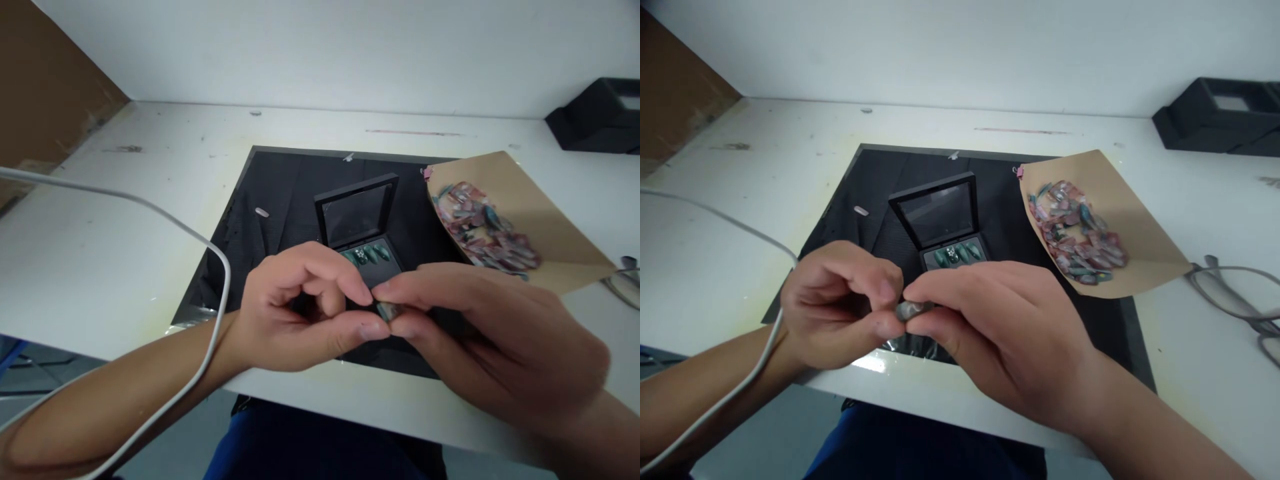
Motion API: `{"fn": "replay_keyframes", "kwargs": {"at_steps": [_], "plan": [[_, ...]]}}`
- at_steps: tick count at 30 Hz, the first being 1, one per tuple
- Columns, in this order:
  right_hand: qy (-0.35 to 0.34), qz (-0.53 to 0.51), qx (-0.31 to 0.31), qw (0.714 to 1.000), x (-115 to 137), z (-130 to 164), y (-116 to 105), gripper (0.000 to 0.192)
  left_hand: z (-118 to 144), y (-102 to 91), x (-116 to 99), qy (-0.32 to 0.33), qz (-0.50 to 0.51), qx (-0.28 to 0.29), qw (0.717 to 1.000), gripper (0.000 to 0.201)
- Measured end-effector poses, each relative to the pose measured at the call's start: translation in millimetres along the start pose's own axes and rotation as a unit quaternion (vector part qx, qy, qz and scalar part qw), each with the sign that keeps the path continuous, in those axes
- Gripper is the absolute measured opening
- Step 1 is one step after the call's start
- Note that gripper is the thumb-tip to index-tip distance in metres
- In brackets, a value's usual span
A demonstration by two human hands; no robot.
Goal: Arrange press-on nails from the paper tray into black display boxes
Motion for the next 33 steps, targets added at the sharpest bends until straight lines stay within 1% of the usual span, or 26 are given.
{"fn": "replay_keyframes", "kwargs": {"at_steps": [2, 4, 6, 8, 11, 14, 19, 21, 24, 26, 29, 33], "plan": [[0.002, -0.009, -0.002, 1.000, 1, 0, 0, 0.013, 2, -1.8, -3, 0.054, -0.047, 0.006, 0.997, 0.013], [0.009, -0.015, -0.002, 1.000, 1, 0, 0, 0.012, 4, -1.9, -5, 0.093, -0.104, 0.025, 0.990, 0.011], [0.013, -0.017, 0.002, 1.000, 0, 0, 0, 0.013, 5, -1.9, -7, 0.116, -0.145, 0.031, 0.982, 0.009], [0.008, -0.015, 0.006, 1.000, 1, 0, 0, 0.014, 5, -3.0, -9, 0.118, -0.171, 0.010, 0.978, 0.011], [-0.004, -0.004, 0.001, 1.000, 2, 1, 0, 0.015, 3, -2.5, -10, 0.075, -0.188, -0.008, 0.979, 0.015], [-0.009, 0.007, -0.002, 1.000, 3, 0, -1, 0.016, 1, -1.4, -9, 0.027, -0.157, -0.003, 0.987, 0.012], [-0.015, -0.003, 0.010, 1.000, 6, 0, -4, 0.010, 1, 0.5, -8, 0.022, -0.101, 0.031, 0.994, 0.010], [-0.007, -0.009, 0.004, 1.000, 6, 1, -5, 0.009, 4, 1.7, -6, 0.004, -0.070, 0.041, 0.997, 0.010], [0.009, -0.024, -0.017, 1.000, 6, 3, -6, 0.012, 8, 3.5, -3, -0.036, -0.034, 0.047, 0.998, 0.012], [0.011, -0.024, -0.023, 0.999, 7, 3, -6, 0.018, 11, 4.1, -2, -0.049, -0.029, 0.041, 0.998, 0.014], [0.009, -0.010, -0.039, 0.999, 7, 1, -8, 0.021, 12, 3.4, -3, -0.055, -0.042, 0.025, 0.997, 0.017], [0.032, -0.004, -0.095, 0.995, 3, 1, -8, 0.015, 10, 2.0, -4, -0.044, -0.081, 0.010, 0.996, 0.016]]}}
Point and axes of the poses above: each hand's wrist, its own z-axis away from the middle knuckle, its own y-axis out of the palm, x = y × z, the point moved 5 cm from there along -z, towards the middle knuckle, and after that the axes turned 4 degrees about x, right-handed, at the moved point
